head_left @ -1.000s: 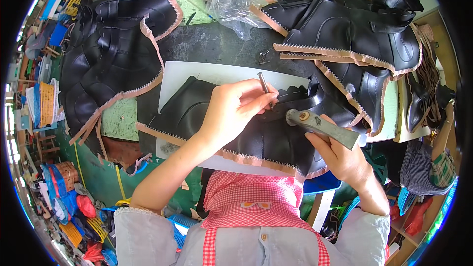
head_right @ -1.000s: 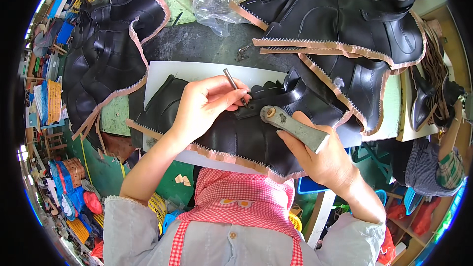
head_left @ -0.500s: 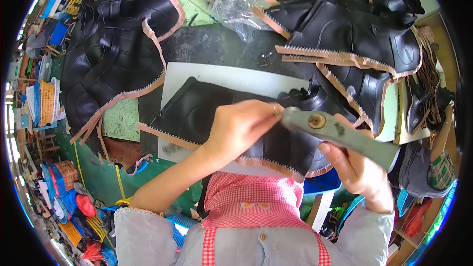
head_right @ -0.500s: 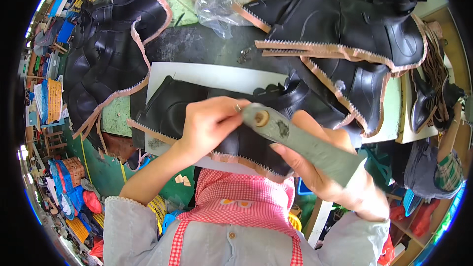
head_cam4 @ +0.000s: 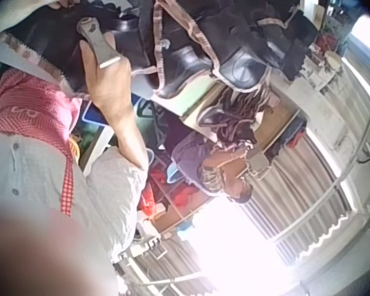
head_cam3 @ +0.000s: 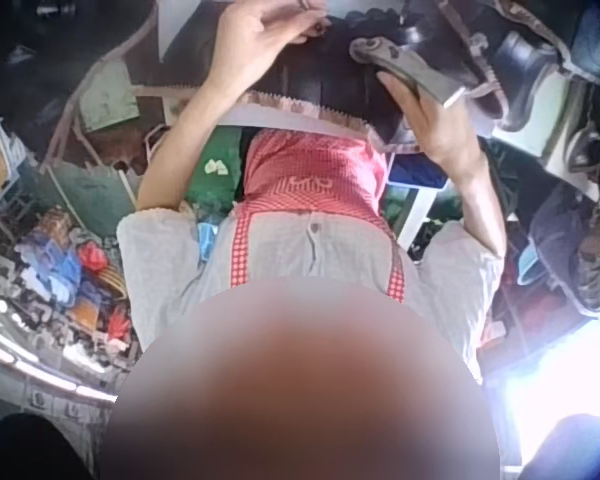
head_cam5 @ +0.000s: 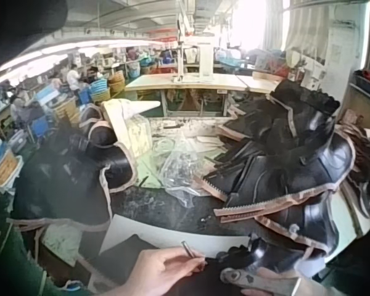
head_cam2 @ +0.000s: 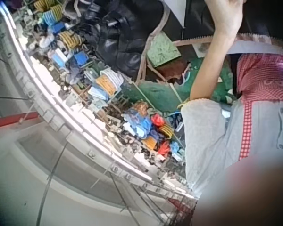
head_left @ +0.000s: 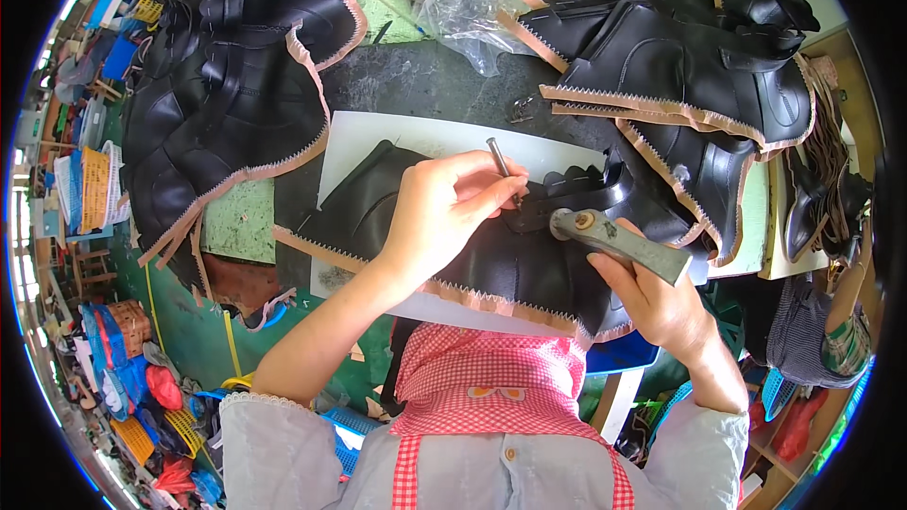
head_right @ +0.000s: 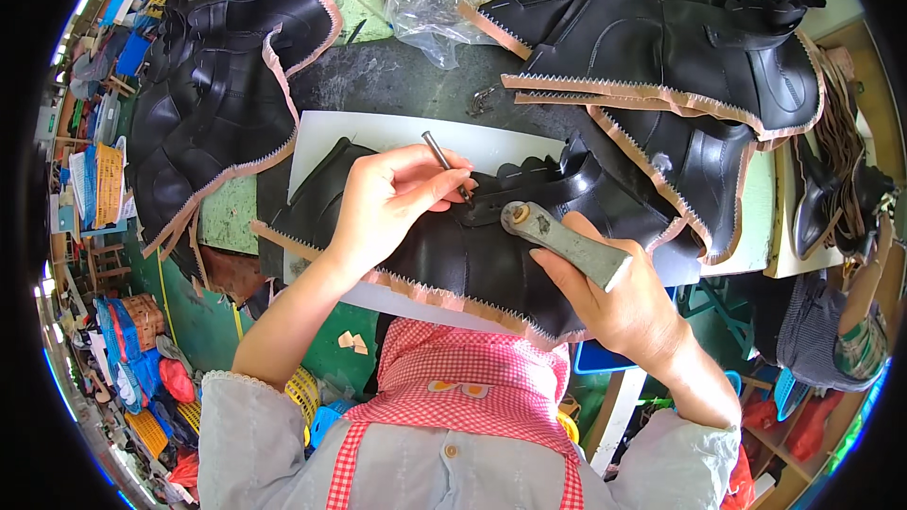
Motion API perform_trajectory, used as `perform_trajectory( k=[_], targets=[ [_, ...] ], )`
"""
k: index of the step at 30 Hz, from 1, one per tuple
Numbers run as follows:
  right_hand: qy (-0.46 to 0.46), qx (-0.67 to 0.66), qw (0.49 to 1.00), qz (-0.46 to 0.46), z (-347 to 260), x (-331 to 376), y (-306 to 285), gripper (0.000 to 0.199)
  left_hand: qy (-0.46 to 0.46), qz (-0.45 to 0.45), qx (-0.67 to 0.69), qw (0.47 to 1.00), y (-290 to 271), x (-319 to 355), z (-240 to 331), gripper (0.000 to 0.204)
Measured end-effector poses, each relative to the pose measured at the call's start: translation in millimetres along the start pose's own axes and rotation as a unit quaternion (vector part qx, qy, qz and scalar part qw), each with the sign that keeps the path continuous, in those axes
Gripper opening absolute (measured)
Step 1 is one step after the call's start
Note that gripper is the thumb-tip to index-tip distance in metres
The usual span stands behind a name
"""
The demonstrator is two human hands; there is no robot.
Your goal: The recorder is hammering metal studs or eyelets into black leather shoe upper components at a workbench.
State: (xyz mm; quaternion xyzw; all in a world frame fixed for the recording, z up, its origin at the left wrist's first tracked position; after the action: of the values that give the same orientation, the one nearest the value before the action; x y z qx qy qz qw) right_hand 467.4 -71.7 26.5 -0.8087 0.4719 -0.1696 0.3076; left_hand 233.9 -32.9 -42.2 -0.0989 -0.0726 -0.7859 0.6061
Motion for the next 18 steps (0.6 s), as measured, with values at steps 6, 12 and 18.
perform_trajectory(
  k=[6,12,18],
  targets=[
    [0.028,0.005,0.999,-0.037,-3.1,-6.6,-12.5,0.014,0.092,0.041,-0.056,0.993,5.1,5.0,-3.6,0.013],
    [-0.053,0.038,0.995,0.075,-49.0,-0.2,-30.5,0.033,0.320,0.120,-0.245,0.907,20.1,19.2,4.3,0.015],
    [0.032,0.005,0.999,-0.038,-17.9,-11.6,-11.1,0.013,0.053,0.021,-0.004,0.998,2.1,1.1,-8.0,0.018]
  ],
)
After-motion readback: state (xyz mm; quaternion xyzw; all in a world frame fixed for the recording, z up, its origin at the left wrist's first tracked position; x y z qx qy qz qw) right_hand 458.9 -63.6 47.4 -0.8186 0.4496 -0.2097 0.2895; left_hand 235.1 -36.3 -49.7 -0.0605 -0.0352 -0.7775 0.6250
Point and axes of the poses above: each hand's wrist, its own x-axis away from the middle knuckle, its own y-axis out of the palm, z = x × y, the point moved 1 cm from there along -x, towards the middle knuckle, and after that the axes turned 4 degrees about -y, right-handed, at the moved point
